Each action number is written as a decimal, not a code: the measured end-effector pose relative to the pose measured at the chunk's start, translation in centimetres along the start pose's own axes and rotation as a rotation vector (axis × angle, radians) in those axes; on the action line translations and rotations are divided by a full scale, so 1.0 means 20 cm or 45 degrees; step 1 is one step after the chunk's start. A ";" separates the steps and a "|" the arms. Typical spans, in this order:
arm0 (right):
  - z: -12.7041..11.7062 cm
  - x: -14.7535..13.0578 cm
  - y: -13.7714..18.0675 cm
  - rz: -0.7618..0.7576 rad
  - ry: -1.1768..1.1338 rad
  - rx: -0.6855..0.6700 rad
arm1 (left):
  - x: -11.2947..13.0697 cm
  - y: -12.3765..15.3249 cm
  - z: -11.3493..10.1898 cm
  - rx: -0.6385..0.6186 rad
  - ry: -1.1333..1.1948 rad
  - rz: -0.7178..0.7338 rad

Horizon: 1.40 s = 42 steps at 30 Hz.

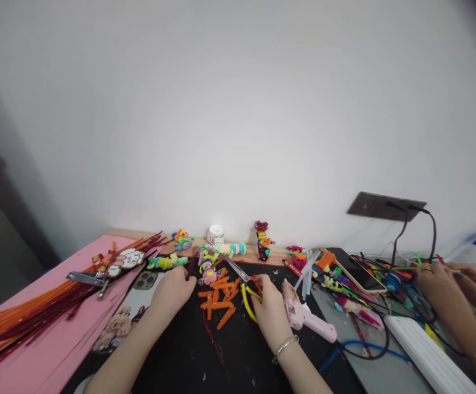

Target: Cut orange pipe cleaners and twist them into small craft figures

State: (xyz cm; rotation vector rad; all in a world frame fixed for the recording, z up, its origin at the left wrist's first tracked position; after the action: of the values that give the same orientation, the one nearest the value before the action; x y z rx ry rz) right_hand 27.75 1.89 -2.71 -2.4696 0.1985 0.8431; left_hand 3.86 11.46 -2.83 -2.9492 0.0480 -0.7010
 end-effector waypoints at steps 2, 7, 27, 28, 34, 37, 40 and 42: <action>0.00 0.00 0.00 0.003 0.010 -0.008 | 0.01 0.00 -0.02 0.028 0.122 -0.037; 0.00 0.00 0.00 0.017 0.022 -0.020 | 0.06 0.02 -0.03 -0.024 0.583 -0.002; 0.01 -0.02 0.02 -0.099 0.216 -0.063 | 0.14 0.08 -0.06 -0.055 0.124 0.200; 0.01 -0.02 0.02 -0.103 0.236 -0.072 | 0.14 0.08 -0.07 0.001 0.139 0.200; -0.02 -0.05 0.01 -0.097 0.232 -0.090 | 0.07 0.02 -0.16 0.263 0.356 0.206; -0.03 -0.05 0.00 -0.085 0.224 -0.068 | -0.01 -0.04 -0.20 0.240 0.621 0.083; -0.02 -0.04 -0.01 -0.089 0.216 -0.046 | -0.08 -0.10 -0.20 0.100 0.799 -0.009; -0.02 -0.03 0.00 -0.099 0.201 -0.036 | -0.12 -0.11 -0.22 0.019 0.749 -0.033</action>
State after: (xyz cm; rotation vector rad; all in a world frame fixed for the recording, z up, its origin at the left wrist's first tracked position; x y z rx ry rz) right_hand 27.44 1.74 -2.02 -2.5539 0.1459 0.6234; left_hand -0.26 13.40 0.16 -2.6227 0.0519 -1.5310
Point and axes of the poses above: each hand's wrist, its own y-axis away from the middle knuckle, its own z-axis out of the palm, x = y × z, the point moved 4 cm from there along -y, towards the middle knuckle, and after that the axes turned 5 degrees about x, right-handed, at the moved point
